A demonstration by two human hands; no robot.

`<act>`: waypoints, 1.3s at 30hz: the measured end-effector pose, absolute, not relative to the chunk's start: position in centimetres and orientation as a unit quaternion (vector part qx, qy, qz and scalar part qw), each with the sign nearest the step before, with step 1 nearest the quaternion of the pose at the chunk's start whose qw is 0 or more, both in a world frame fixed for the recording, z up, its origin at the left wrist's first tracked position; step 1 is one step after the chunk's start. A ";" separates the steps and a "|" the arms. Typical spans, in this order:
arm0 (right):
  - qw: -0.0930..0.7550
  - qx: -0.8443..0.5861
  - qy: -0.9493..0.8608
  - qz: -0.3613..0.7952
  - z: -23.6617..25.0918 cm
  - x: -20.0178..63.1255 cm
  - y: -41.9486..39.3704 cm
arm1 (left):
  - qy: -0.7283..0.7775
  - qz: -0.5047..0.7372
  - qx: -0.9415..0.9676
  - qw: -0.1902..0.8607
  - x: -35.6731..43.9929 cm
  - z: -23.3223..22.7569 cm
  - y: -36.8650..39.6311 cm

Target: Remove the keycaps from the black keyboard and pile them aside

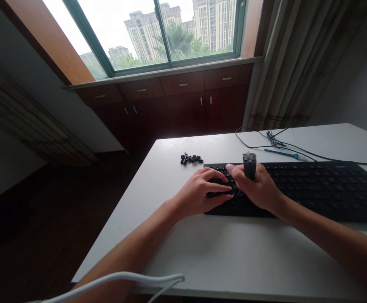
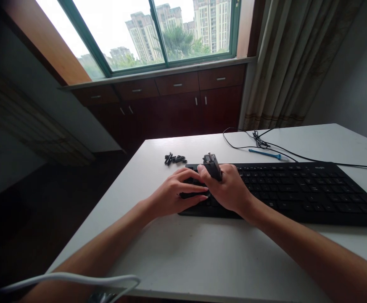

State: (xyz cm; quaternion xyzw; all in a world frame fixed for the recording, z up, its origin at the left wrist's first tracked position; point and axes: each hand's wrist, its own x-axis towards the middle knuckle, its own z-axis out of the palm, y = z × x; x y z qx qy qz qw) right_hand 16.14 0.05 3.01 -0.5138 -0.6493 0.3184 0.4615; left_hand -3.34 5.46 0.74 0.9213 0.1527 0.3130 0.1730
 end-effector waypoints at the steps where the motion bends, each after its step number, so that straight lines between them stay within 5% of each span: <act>1: 0.449 -0.503 -0.653 0.346 3.0 16.4 0.1 | 0.152 0.314 0.921 0.172 -3.3 0.8 5.4; 5: 0.391 -0.465 -0.646 0.462 2.8 17.1 0.8 | 0.156 0.319 0.919 0.171 -3.1 0.8 5.2; 13: 0.438 -0.463 -0.702 0.319 2.8 15.6 1.0 | 0.162 0.329 0.913 0.177 -3.1 0.6 5.3; 20: 0.384 -0.466 -0.698 0.384 2.5 17.0 1.2 | 0.161 0.331 0.912 0.182 -3.0 0.3 5.4; 26: 0.422 -0.567 -0.594 0.385 2.6 15.6 0.4 | 0.164 0.317 0.915 0.188 -3.0 0.7 5.2; 39: 0.398 -0.554 -0.555 0.476 3.9 15.1 -0.8 | 0.206 0.346 0.901 0.161 -2.5 0.5 4.5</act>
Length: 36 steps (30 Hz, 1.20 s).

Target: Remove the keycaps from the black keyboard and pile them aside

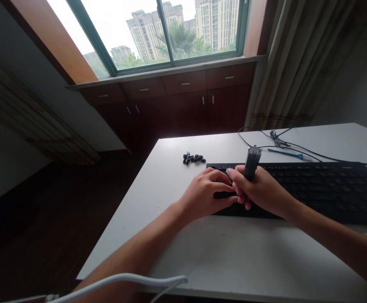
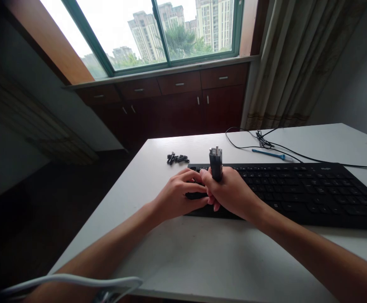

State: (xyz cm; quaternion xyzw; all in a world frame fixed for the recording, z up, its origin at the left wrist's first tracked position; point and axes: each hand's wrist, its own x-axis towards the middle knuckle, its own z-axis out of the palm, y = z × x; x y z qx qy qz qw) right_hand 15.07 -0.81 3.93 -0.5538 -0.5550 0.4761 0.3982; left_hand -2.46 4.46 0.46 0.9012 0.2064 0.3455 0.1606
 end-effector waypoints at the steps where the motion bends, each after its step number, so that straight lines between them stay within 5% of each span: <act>1: 0.398 -0.550 -0.553 0.483 4.1 15.0 -0.9 | 0.210 0.346 0.901 0.154 -2.4 0.5 4.3; 10: 0.329 -0.512 -0.664 0.436 4.3 16.4 -0.5 | 0.227 0.315 0.909 0.150 -2.0 0.9 3.1; 21: 0.357 -0.387 -0.702 0.480 2.9 17.6 0.8 | 0.228 0.297 0.910 0.180 -2.1 1.3 3.3; 36: 0.434 -0.425 -0.687 0.398 1.8 16.4 0.3 | 0.201 0.261 0.916 0.230 -2.7 2.9 2.9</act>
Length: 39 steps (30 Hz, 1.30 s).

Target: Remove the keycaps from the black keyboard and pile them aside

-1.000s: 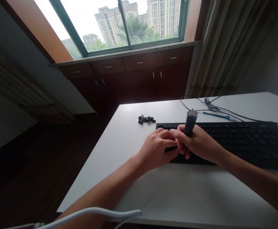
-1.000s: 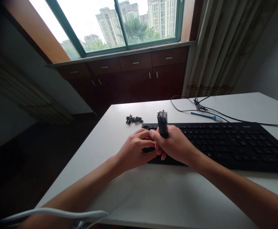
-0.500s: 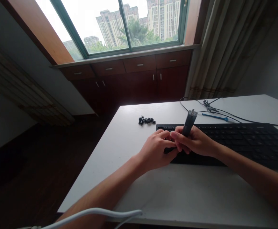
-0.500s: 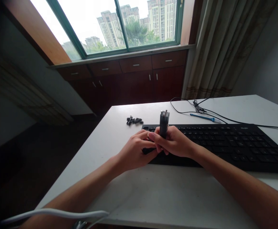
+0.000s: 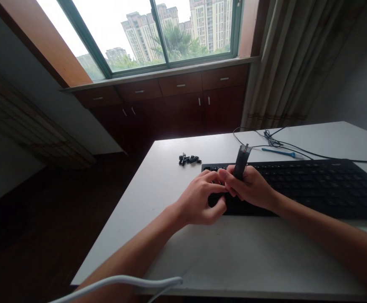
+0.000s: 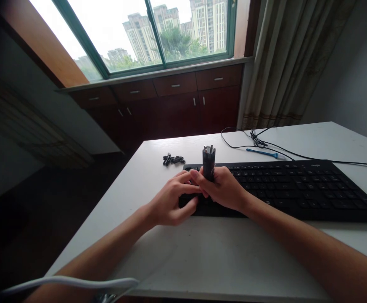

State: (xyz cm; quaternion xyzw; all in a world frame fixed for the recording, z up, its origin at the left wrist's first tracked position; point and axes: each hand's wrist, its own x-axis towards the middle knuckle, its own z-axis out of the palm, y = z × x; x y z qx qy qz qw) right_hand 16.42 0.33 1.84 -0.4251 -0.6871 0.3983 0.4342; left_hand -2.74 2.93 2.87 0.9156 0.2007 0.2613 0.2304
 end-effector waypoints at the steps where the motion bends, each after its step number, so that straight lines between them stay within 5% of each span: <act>1: 0.435 -0.425 -0.687 0.397 1.8 16.4 0.3 | 0.208 0.257 0.917 0.224 -2.8 2.9 2.8; 39: 0.463 -0.437 -0.663 0.394 -0.3 15.7 0.4 | 0.294 0.154 0.943 0.015 0.5 -0.3 1.2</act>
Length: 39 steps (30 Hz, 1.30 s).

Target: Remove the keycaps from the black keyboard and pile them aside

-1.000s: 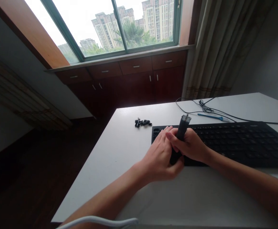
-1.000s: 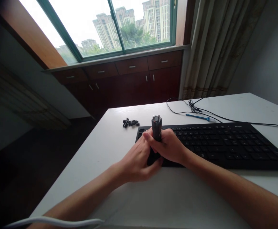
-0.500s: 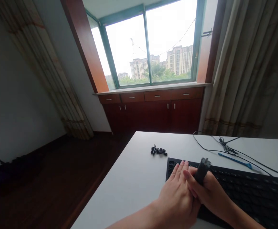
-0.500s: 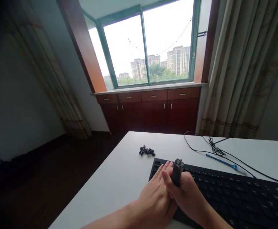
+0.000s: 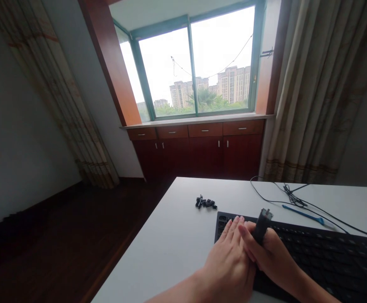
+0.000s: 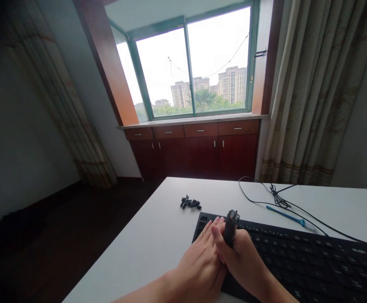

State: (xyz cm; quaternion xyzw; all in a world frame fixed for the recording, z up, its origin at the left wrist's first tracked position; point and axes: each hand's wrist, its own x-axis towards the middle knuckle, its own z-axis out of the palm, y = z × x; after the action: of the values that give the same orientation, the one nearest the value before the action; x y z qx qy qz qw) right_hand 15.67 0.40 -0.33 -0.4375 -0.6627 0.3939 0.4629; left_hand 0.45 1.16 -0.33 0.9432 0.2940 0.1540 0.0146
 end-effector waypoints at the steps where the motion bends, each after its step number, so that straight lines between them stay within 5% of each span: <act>1: 0.463 -0.437 -0.664 0.393 -0.3 15.7 0.4 | 0.293 0.151 0.944 0.017 0.5 -0.2 1.1; 8: 0.557 -0.465 -0.585 0.362 0.3 15.5 0.8 | 0.316 0.172 0.932 0.051 0.6 0.3 0.8; 18: 0.562 -0.470 -0.560 0.386 0.3 15.5 1.0 | 0.314 0.285 0.892 0.155 -1.0 1.0 1.9; 28: 0.555 -0.488 -0.546 0.395 0.8 15.8 1.1 | 0.217 0.357 0.905 0.080 -3.1 1.3 4.5; 39: 0.533 -0.475 -0.577 0.397 0.7 15.7 1.0 | 0.399 0.317 0.860 -0.019 -8.6 1.4 9.5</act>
State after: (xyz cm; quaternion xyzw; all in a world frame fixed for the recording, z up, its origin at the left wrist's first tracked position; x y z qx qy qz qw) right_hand 15.69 0.96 0.65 -0.4745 -0.5773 0.3973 0.5326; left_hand -8.57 9.47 1.37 0.8601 0.3991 0.3170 -0.0192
